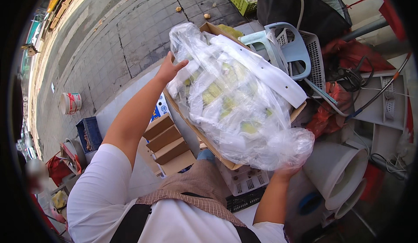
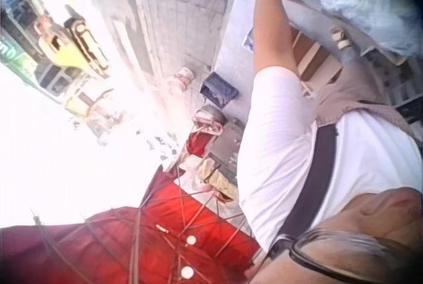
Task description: The person assembles cardboard boxes by folding flaps and inserting dividers. They handle multiple flat and pre-formed boxes, place foam inserts, and arrange the boxes on the floor near a produce stall.
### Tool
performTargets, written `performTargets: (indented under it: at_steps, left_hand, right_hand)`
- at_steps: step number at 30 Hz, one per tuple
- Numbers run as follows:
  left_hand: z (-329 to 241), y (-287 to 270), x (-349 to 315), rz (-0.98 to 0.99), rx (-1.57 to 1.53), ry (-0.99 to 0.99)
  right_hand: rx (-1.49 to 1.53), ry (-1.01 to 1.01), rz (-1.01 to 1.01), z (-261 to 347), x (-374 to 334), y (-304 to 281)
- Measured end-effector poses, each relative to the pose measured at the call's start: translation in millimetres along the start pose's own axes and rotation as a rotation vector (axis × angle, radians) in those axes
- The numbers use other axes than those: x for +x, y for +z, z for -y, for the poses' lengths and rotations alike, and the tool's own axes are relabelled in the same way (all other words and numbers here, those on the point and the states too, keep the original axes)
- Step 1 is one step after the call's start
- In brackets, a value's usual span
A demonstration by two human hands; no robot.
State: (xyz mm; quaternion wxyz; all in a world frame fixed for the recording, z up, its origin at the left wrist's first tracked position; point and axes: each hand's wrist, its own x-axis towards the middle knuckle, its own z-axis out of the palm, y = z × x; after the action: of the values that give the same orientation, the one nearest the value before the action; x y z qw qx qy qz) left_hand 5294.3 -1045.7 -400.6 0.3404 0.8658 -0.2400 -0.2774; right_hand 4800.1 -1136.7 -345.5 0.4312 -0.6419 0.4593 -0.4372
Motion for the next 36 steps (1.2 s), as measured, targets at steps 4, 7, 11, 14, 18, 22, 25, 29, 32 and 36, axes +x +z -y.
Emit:
performTargets:
  at_steps: [4, 7, 11, 14, 18, 22, 25, 29, 32, 36]
  left_hand:
    - [-1, 31, 37, 0.03, -0.203, -0.081]
    - [9, 43, 58, 0.129, -0.271, -0.195]
    - [-4, 54, 58, -0.161, -0.706, 0.064]
    - [-30, 18, 48, -0.034, -1.262, -0.012]
    - [-33, -25, -27, -0.046, -1.575, -0.146]
    - [28, -19, -150, -0.102, -1.254, -0.115]
    - [21, -53, -217, -0.102, -1.311, -0.166]
    - [58, -100, -318, -0.247, -1.271, -0.37]
    - [75, -127, -392, -0.448, -1.27, -0.347]
    - [116, -169, -527, -0.738, -1.311, -0.433]
  right_hand:
    - [0.672, 0.51, -0.157, 50, 0, 43]
    - [-0.662, -0.23, 0.322, 96, 22, 69]
    - [-0.393, -0.239, 0.321, 83, 41, 106]
    - [0.186, 0.256, -0.006, 76, 41, 132]
    - [0.535, 0.624, -0.222, 55, 33, 137]
    - [0.774, 0.613, -0.155, 78, 12, 103]
    - [0.58, 0.561, -0.084, 81, -5, 90]
    - [0.659, 0.562, -0.015, 89, -14, 107]
    - [0.48, 0.57, 0.137, 154, -38, 170]
    - [0.809, 0.639, 0.769, 171, -117, 217]
